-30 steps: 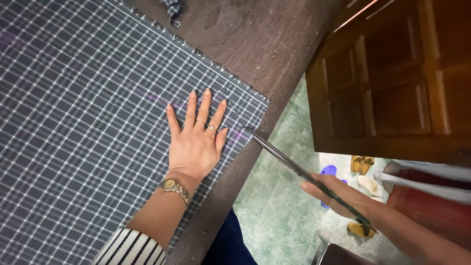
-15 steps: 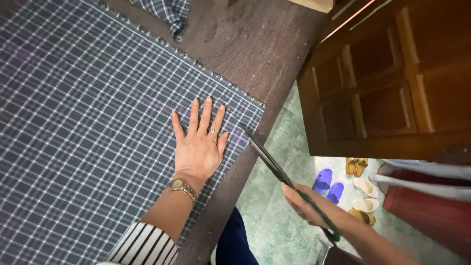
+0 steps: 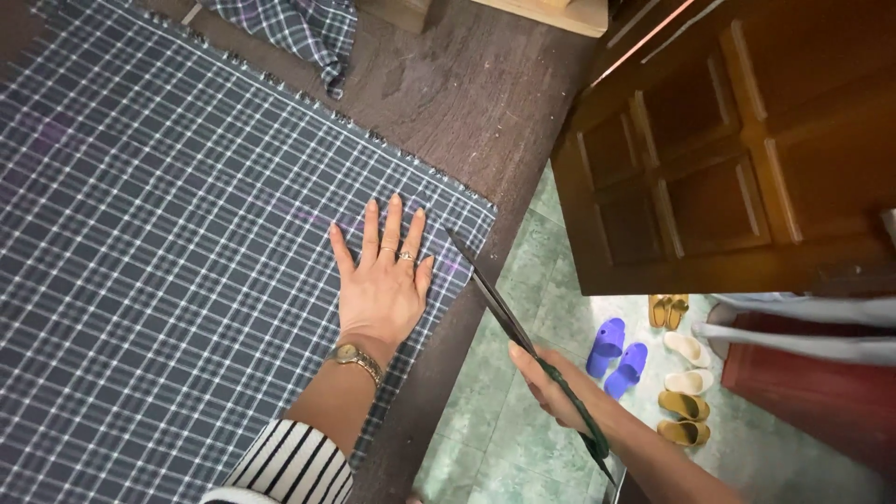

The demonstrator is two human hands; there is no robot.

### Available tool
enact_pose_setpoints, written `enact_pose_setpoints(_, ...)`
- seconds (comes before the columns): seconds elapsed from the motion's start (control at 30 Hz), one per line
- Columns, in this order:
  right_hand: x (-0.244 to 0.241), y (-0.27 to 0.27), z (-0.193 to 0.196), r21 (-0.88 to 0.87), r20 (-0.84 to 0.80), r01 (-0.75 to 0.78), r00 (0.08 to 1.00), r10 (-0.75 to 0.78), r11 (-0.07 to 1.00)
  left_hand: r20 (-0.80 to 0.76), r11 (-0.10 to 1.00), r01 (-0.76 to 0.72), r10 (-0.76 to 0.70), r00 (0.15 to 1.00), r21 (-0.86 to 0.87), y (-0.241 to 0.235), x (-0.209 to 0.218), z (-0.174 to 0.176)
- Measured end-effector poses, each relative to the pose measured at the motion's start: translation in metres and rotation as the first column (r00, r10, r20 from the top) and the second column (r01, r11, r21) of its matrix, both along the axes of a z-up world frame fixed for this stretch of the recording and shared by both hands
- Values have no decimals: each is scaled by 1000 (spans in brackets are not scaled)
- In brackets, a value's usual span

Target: Cutting a checkered fabric along a marked chalk line using tailor scissors on a workbench.

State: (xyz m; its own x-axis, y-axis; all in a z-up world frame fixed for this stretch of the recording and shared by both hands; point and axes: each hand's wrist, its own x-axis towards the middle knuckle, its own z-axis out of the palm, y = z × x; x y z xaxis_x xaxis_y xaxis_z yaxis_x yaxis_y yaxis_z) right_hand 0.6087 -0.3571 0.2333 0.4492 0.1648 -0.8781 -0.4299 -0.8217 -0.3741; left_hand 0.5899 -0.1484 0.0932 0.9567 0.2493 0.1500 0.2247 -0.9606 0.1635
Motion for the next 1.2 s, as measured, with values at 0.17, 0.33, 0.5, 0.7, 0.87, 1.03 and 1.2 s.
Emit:
enact_pose_setpoints(0.17, -1, 4, 3, -41, -19, 23, 1000, -24, 999, -10, 999, -14, 15, 1000, 29, 0, 2, -2)
enact_pose_setpoints(0.33, -3, 8, 9, -51, -46, 73, 996, -75, 996, -4, 1000, -5, 5, 1000, 16, -1, 0, -3)
enact_pose_setpoints(0.5, -1, 3, 5, -54, -64, 35, 997, -39, 998, 4, 1000, 5, -5, 1000, 6, -1, 0, -4)
enact_pose_setpoints(0.7, 2, 11, 12, -112, -117, 9, 993, -23, 994, -10, 1000, -6, 6, 1000, 30, -2, -1, -1)
enact_pose_setpoints(0.87, 10, 25, -3, -60, -74, 14, 997, -18, 998, -32, 1000, -19, 19, 999, 19, -1, 1, 3)
enact_pose_setpoints(1.03, 12, 30, -8, -57, -36, 1, 999, -3, 998, -16, 1000, -21, 21, 1000, 3, -1, 0, 5)
enact_pose_setpoints(1.2, 11, 34, -3, -60, -24, 22, 999, -23, 998, -16, 1000, -22, 22, 1000, 10, -1, 0, 3)
